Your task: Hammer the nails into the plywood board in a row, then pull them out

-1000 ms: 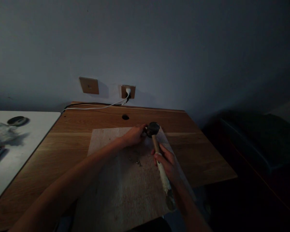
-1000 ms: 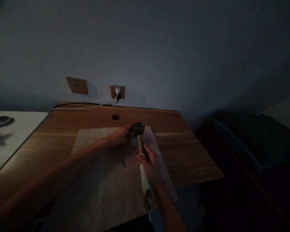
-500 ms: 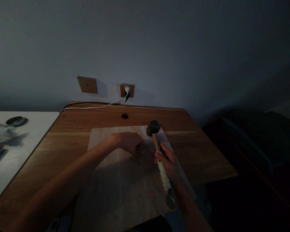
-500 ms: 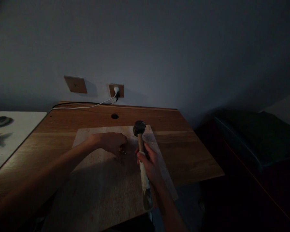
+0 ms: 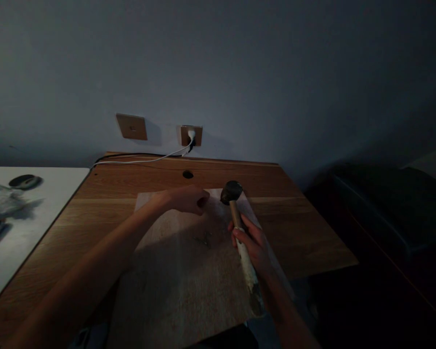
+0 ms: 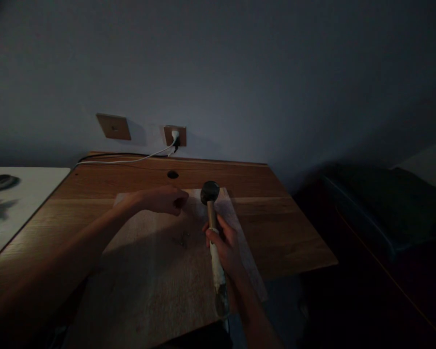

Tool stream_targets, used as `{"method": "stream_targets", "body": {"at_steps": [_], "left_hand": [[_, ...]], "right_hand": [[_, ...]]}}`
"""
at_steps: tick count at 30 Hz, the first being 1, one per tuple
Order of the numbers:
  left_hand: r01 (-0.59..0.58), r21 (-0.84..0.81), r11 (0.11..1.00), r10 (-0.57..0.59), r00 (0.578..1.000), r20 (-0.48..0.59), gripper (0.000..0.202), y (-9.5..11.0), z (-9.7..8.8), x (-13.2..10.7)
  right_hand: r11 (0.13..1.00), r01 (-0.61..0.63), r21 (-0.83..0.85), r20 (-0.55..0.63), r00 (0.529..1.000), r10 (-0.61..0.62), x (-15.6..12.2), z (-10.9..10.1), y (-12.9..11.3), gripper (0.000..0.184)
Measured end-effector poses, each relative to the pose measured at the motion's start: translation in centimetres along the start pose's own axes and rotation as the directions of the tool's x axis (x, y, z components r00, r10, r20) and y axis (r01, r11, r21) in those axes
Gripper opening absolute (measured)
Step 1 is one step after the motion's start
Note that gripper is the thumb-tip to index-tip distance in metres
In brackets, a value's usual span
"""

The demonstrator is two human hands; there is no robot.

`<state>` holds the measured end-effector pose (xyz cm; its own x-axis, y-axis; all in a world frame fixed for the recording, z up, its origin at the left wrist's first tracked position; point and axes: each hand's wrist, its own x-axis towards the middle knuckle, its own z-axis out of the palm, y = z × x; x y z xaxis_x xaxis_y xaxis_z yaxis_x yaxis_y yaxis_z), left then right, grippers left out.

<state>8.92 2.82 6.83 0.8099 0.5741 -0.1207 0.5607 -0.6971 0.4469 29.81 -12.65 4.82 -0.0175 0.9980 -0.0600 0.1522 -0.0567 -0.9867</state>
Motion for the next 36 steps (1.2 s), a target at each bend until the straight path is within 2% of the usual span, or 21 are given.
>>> {"method": "stream_targets", "body": {"at_steps": [6, 9, 13, 26, 31, 36], "left_hand": [[-0.097, -0.153, 0.984, 0.064, 0.976, -0.208, 0.029, -1.0, 1.1, 1.0], [-0.134, -0.171, 0.976, 0.08, 0.954, -0.289, 0.027, -1.1, 1.8, 1.7], [-0.112, -0.176, 0.978, 0.043, 0.934, -0.354, 0.024, -1.4, 2.6, 2.3], [-0.132, -0.189, 0.973, 0.052, 0.924, -0.379, 0.021, -2.5, 4.0, 2.8], [-0.063, -0.282, 0.957, -0.042, 0.936, -0.349, 0.028, -2.4, 4.0, 2.5], [-0.106, -0.396, 0.912, -0.045, 0.933, -0.356, 0.03, -2.4, 4.2, 2.3]], "right_hand": [[1.0, 0.014, 0.013, -0.002, 1.0, -0.013, 0.0, 0.1, 0.1, 0.023], [1.0, 0.022, -0.002, -0.004, 1.0, -0.022, 0.1, 0.1, 0.0, 0.023], [1.0, 0.012, -0.021, -0.002, 1.0, -0.012, 0.1, 0.1, -0.1, 0.024], [1.0, 0.008, -0.005, -0.01, 1.0, -0.008, 0.0, 0.1, 0.2, 0.021], [1.0, -0.006, 0.021, 0.042, 0.999, 0.005, 0.0, 0.2, 0.3, 0.021], [1.0, 0.013, 0.022, 0.081, 0.997, -0.014, 0.0, 0.7, 0.3, 0.023]]}}
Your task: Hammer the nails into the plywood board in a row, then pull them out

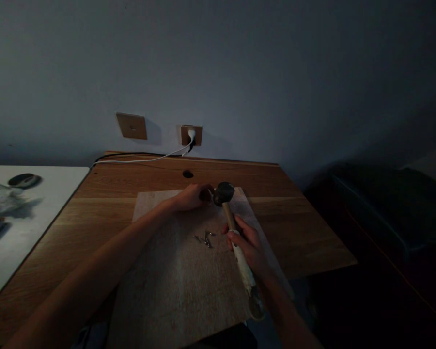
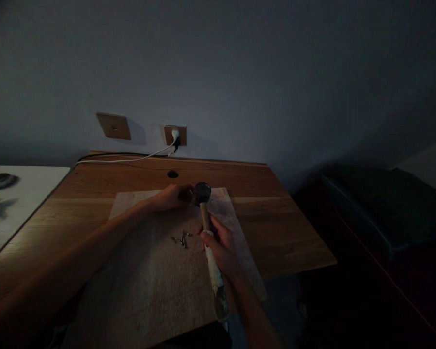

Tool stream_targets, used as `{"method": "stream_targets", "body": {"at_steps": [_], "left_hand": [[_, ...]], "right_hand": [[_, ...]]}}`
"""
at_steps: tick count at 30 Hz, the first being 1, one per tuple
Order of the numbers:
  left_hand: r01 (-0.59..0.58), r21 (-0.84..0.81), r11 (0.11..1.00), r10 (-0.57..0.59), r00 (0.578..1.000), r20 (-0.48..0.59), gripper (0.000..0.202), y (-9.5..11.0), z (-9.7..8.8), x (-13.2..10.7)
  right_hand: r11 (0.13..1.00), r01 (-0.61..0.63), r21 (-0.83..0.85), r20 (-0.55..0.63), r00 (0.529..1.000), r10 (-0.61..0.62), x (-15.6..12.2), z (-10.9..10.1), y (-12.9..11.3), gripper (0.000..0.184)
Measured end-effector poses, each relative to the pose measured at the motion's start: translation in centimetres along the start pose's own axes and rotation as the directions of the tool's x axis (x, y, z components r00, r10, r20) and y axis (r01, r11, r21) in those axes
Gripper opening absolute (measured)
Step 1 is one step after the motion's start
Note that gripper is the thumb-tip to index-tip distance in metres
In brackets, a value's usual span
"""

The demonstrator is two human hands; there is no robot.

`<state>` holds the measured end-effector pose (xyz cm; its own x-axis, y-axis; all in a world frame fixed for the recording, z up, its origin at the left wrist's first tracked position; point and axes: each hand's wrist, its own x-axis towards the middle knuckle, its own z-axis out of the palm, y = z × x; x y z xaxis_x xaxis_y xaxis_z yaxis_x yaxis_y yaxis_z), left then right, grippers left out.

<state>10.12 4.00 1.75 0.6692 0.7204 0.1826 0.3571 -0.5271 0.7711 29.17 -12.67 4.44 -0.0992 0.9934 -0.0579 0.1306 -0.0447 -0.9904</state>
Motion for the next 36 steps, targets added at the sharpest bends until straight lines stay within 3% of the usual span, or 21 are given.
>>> {"method": "stream_targets", "body": {"at_steps": [6, 28, 36], "left_hand": [[-0.019, 0.037, 0.999, 0.021, 0.999, -0.039, 0.04, -0.14, 0.24, -0.03], [-0.044, 0.029, 0.999, 0.046, 0.998, -0.049, 0.047, -0.63, 0.38, 0.06], [-0.045, 0.035, 0.998, 0.047, 0.998, -0.048, 0.039, -0.27, 0.25, -0.08]], "right_hand": [[1.0, -0.005, 0.016, 0.016, 1.0, 0.005, 0.14, 0.34, 0.26, 0.023], [1.0, -0.004, 0.001, 0.034, 0.999, 0.004, 0.32, 0.31, 0.53, 0.023], [1.0, -0.009, 0.012, 0.031, 0.999, 0.009, 0.28, 0.31, 0.66, 0.024]]}}
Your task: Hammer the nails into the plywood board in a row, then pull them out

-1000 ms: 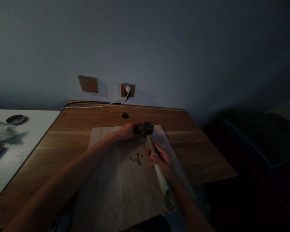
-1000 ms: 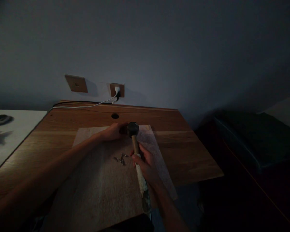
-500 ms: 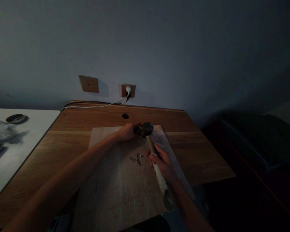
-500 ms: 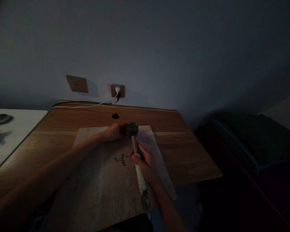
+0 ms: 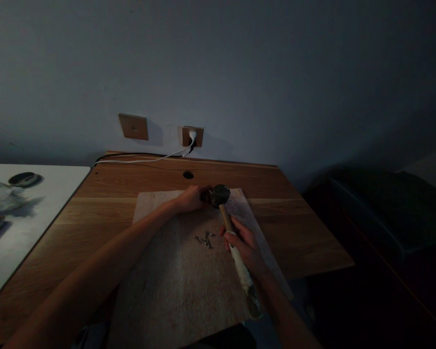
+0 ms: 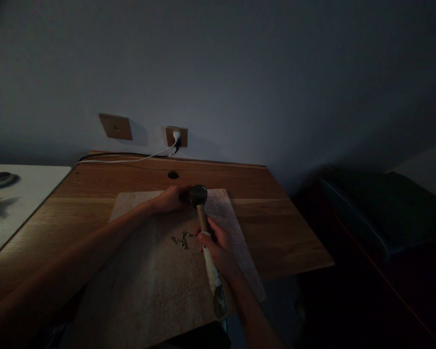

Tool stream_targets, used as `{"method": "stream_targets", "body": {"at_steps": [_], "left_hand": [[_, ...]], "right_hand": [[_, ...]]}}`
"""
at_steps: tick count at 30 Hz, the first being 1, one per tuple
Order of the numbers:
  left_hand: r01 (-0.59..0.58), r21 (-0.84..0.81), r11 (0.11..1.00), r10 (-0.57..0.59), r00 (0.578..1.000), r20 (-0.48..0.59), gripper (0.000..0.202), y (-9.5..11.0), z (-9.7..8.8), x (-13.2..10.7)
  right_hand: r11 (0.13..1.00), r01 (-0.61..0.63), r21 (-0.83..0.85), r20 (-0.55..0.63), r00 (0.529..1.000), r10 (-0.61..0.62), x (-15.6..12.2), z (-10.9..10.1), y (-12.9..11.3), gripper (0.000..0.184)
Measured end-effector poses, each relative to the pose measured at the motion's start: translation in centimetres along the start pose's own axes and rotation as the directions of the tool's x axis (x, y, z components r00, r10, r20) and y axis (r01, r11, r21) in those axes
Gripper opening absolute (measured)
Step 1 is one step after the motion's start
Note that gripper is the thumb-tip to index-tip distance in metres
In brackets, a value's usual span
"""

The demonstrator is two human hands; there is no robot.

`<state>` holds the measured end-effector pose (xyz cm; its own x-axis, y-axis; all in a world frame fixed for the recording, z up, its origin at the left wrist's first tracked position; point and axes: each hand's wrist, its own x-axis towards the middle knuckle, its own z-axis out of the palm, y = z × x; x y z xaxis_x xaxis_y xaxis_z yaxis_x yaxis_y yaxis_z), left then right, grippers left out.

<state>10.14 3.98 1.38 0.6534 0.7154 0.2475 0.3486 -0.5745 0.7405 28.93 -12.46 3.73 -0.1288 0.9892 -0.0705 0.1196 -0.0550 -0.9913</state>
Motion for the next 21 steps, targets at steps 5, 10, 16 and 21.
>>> {"method": "stream_targets", "body": {"at_steps": [5, 10, 16, 21], "left_hand": [[0.001, -0.017, 1.0, -0.001, 1.0, -0.002, 0.043, -0.19, 0.13, 0.0], [0.013, -0.014, 1.0, -0.013, 1.0, 0.005, 0.04, 0.14, 0.03, -0.06], [0.03, 0.005, 1.0, -0.03, 0.999, 0.012, 0.04, 0.09, 0.03, -0.01], [0.008, 0.024, 1.0, -0.008, 1.0, -0.005, 0.037, -0.02, 0.08, -0.03]], "right_hand": [[0.999, 0.006, -0.033, -0.018, 1.0, -0.007, 0.01, 0.09, -0.36, 0.025], [1.0, 0.012, 0.002, -0.024, 1.0, -0.012, 0.06, 0.09, -0.04, 0.023], [1.0, 0.013, 0.007, -0.015, 1.0, -0.012, 0.1, -0.05, 0.42, 0.022], [1.0, -0.004, -0.004, -0.007, 1.0, 0.004, 0.06, -0.09, 0.11, 0.021]]}}
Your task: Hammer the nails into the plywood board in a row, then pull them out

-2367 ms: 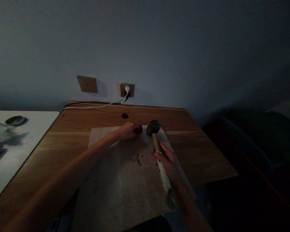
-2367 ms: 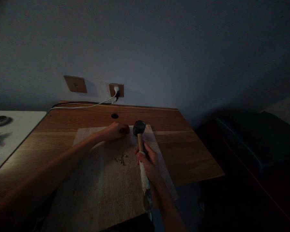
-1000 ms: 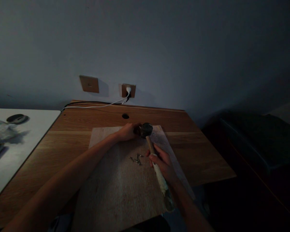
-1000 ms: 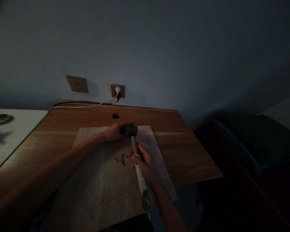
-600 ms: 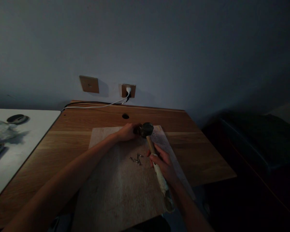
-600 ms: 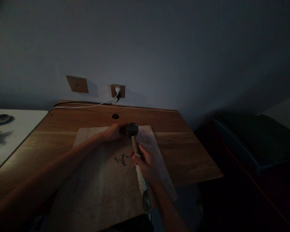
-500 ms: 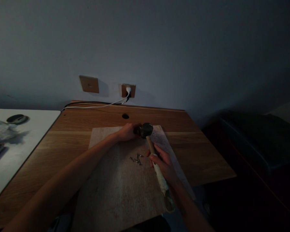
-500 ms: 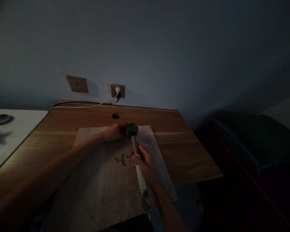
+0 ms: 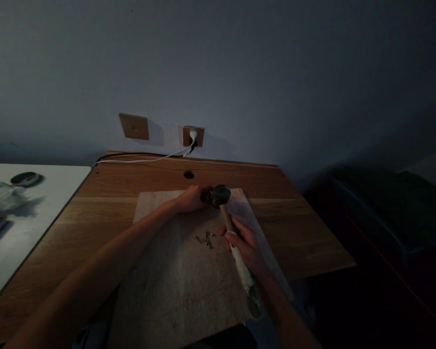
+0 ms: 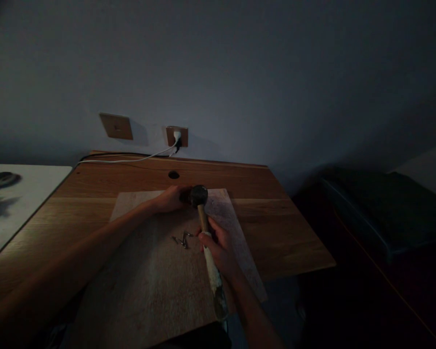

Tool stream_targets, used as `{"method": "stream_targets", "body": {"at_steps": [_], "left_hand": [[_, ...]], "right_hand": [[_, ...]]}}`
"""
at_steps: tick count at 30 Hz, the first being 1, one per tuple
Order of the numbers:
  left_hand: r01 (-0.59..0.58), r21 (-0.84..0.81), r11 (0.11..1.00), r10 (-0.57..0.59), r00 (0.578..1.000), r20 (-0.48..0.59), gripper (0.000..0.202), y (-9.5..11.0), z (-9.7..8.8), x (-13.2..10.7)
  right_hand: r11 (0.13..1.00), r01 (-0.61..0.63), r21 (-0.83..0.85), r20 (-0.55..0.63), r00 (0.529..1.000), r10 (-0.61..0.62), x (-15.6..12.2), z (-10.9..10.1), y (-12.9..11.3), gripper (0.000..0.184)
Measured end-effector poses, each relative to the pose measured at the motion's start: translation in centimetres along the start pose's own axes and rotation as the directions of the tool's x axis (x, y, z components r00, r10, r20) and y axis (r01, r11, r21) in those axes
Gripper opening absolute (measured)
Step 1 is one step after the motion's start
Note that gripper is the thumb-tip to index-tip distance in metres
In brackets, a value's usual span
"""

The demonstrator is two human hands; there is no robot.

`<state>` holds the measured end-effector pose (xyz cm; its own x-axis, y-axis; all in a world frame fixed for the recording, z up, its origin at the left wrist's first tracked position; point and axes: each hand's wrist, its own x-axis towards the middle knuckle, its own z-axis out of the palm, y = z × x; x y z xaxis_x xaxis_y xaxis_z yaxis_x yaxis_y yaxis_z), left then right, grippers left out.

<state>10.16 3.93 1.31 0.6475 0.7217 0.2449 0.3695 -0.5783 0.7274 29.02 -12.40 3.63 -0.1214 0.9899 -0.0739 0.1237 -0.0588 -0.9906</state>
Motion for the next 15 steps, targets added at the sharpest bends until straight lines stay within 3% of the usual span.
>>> {"method": "stream_targets", "body": {"at_steps": [15], "left_hand": [[0.002, -0.052, 0.999, -0.001, 1.0, 0.013, 0.038, -0.15, 0.02, -0.01]], "right_hand": [[1.0, -0.004, -0.003, 0.005, 1.0, 0.004, -0.09, 0.06, -0.22, 0.024]]}}
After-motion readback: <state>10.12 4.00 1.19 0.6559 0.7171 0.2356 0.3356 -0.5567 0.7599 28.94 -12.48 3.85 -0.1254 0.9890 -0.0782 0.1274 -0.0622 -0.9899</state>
